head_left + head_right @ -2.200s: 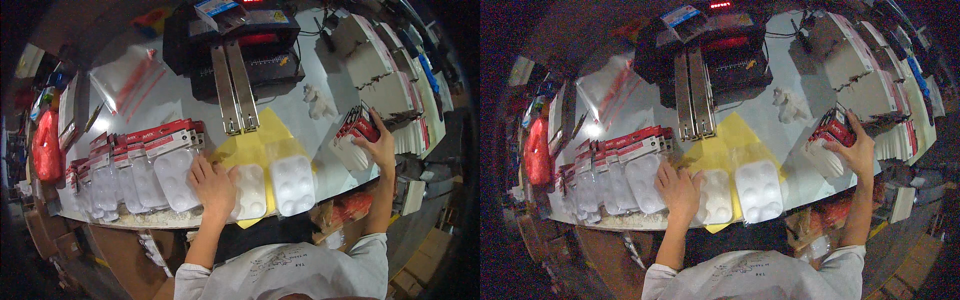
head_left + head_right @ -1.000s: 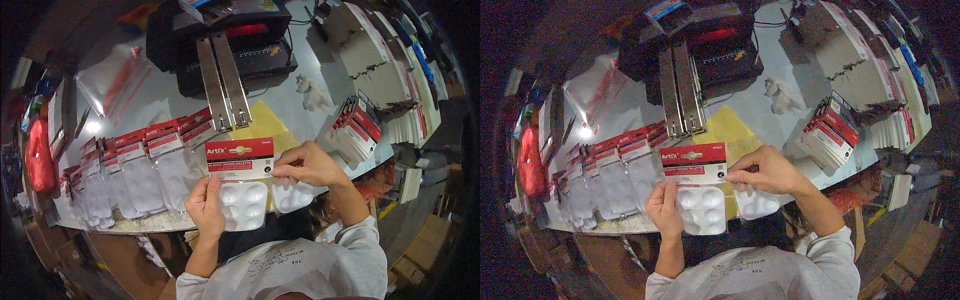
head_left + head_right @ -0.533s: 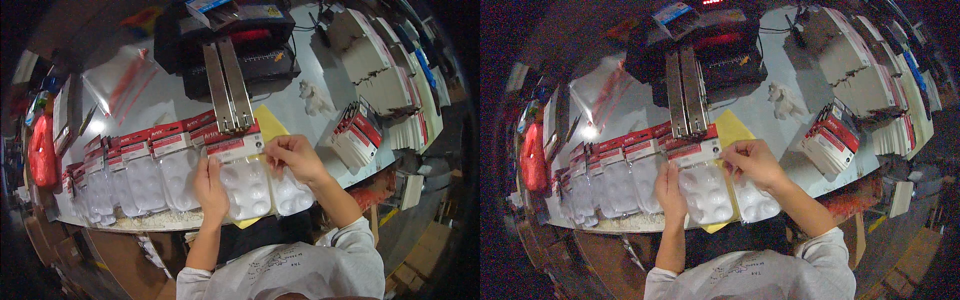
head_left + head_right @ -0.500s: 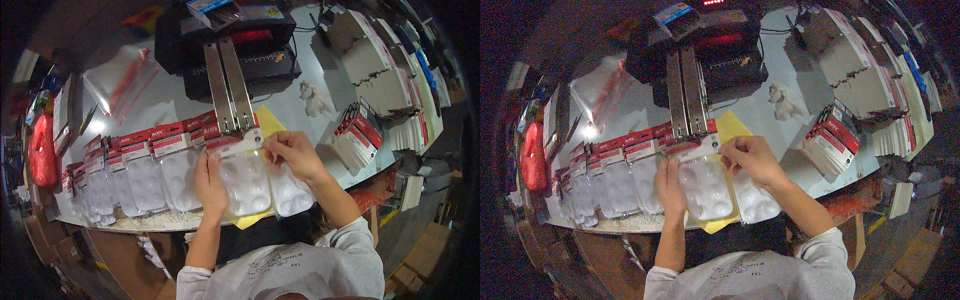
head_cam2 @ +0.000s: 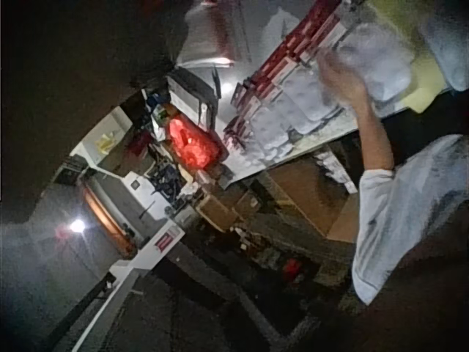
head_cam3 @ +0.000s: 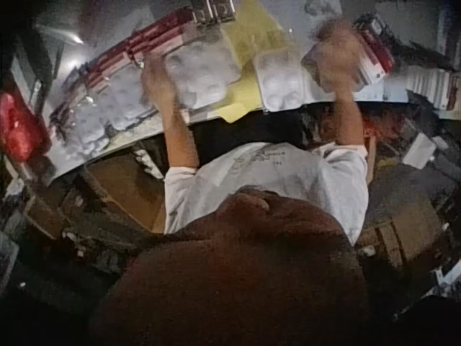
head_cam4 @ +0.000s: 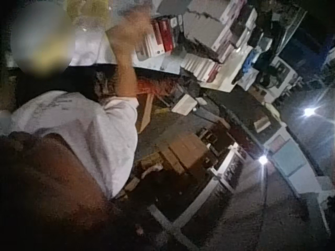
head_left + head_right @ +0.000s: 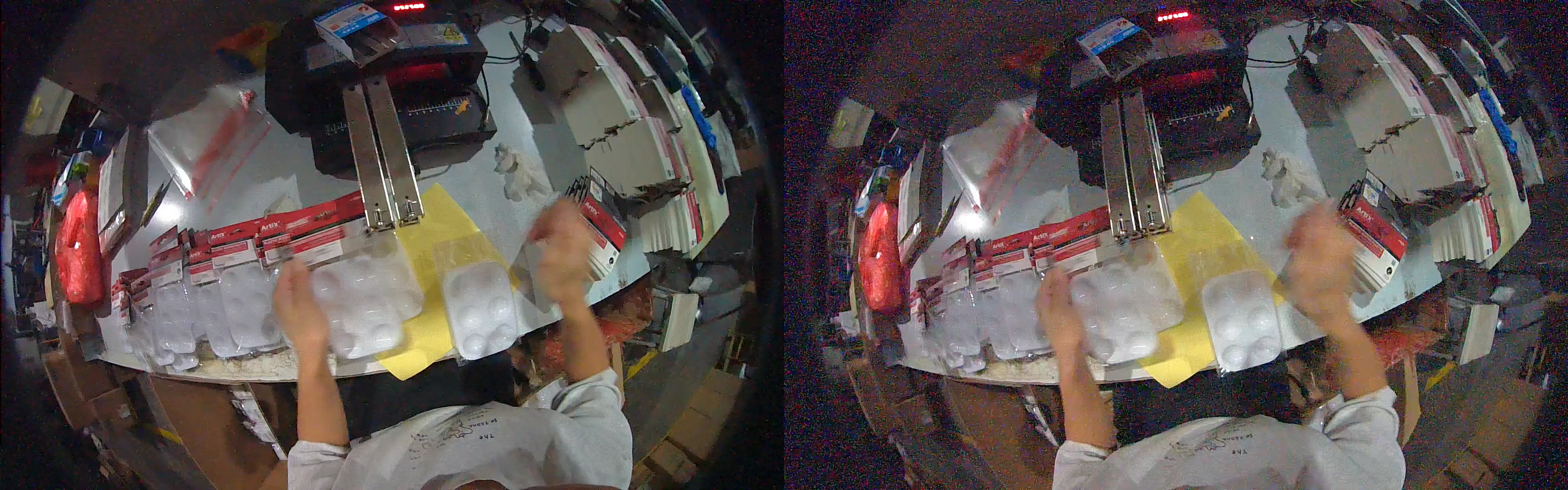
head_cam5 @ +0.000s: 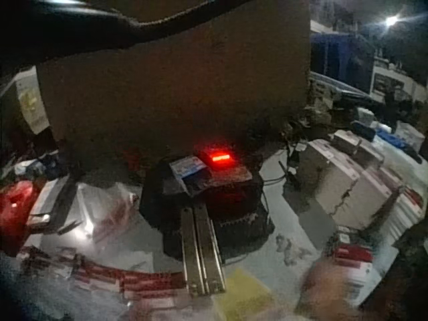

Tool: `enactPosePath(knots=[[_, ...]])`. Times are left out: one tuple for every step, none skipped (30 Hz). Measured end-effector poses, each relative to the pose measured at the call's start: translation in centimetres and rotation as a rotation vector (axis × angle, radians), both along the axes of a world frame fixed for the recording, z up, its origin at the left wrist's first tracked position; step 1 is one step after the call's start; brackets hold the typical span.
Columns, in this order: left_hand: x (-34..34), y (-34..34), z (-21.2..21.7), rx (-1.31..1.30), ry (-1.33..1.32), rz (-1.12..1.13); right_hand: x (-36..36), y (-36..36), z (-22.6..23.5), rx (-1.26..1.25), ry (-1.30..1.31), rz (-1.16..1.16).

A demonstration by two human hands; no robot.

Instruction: The person repeatedly picks white plastic mixing palettes from a cardboard box and places them into clear plastic bags with red Artix headers. They then place the sealed packages onto a table next to a heat-sealing machine.

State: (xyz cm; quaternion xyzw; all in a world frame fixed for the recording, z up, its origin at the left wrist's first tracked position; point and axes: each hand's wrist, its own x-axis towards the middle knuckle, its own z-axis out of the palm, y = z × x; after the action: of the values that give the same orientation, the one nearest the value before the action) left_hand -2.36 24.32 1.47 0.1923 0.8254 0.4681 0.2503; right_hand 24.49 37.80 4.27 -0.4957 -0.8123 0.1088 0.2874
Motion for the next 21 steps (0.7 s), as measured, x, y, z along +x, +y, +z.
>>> enactPosePath(knots=[[-0.5, -0.3, 0.2, 0.039, 0.17, -0.064, 2.5, 0.7, 0.4, 0.066, 0.091, -0.08], [-0.8, -0.6, 0.4, 0.026, 0.29, -0.067, 5.1, 1.5, 0.7, 0.048, 0.05, -0.184], [-0.8, -0.8, 0.4, 0.004, 0.384, -0.038, 7.4, 2.1, 0.6, 0.064, 0.104, -0.333], [-0.3, -0.7, 0.1, -0.02, 0.573, -0.088, 9.1, 2.5, 0.1, 0.056, -0.022, -0.292], [0.5, -0.2, -0.4, -0.042, 0.742, -0.105, 10.6, 3.0, -0.2, 0.049, -0.091, -0.258], [1.5, 0.2, -1.0, -0.101, 0.924, -0.146, 11.7, 3.4, -0.3, 0.058, -0.145, -0.208], [2.7, 0.5, -1.5, -0.168, 0.902, -0.316, 12.5, 3.7, -0.4, -0.026, -0.201, -0.197], [3.7, 0.8, -2.0, -0.271, 0.887, -0.511, 13.1, 4.0, -0.3, -0.096, -0.243, -0.169], [4.4, 0.9, -2.4, -0.394, 0.863, -0.71, 13.3, 4.3, -0.2, -0.168, -0.288, -0.11], [4.7, 0.9, -2.7, -0.38, 0.861, -0.705, 13.5, 4.6, 0.2, -0.213, -0.289, -0.094], [4.6, 0.7, -2.9, -0.384, 0.859, -0.707, 13.6, 4.9, 0.5, -0.296, -0.259, -0.048], [4.0, 0.5, -3.0, -0.345, 0.872, -0.716, 13.7, 5.2, 0.8, -0.348, -0.218, 0.011], [3.0, 0.0, -2.9, -0.425, 0.832, -0.704, 13.7, 5.4, 1.1, -0.378, -0.154, 0.064], [1.6, -0.7, -2.6, -0.47, 0.804, -0.689, 13.7, 5.7, 1.2, -0.407, -0.139, 0.08], [-0.1, -1.4, -2.3, -0.435, 0.829, -0.663, 13.8, 5.8, 1.2, -0.412, -0.149, 0.102], [-1.8, -1.9, -1.9, -0.504, 0.837, -0.69, 13.9, 5.9, 1.2, -0.403, -0.133, 0.114], [-3.4, -2.3, -1.4, -0.493, 0.892, -0.714, 13.9, 5.9, 1.1, -0.404, -0.127, 0.133], [-4.3, -2.7, -1.0, -0.516, 0.923, -0.736, 13.9, 5.8, 1.0, -0.417, -0.104, 0.102], [-4.6, -2.8, -0.7, -0.424, 0.975, -0.701, 13.9, 5.7, 0.9, -0.439, -0.094, 0.076], [-4.2, -2.7, -0.5, -0.363, 1.003, -0.66, 13.8, 5.6, 0.8, -0.431, -0.082, 0.083], [-3.4, -2.4, -0.4, -0.358, 0.979, -0.597, 13.7, 5.5, 0.8, -0.472, -0.057, 0.04]])
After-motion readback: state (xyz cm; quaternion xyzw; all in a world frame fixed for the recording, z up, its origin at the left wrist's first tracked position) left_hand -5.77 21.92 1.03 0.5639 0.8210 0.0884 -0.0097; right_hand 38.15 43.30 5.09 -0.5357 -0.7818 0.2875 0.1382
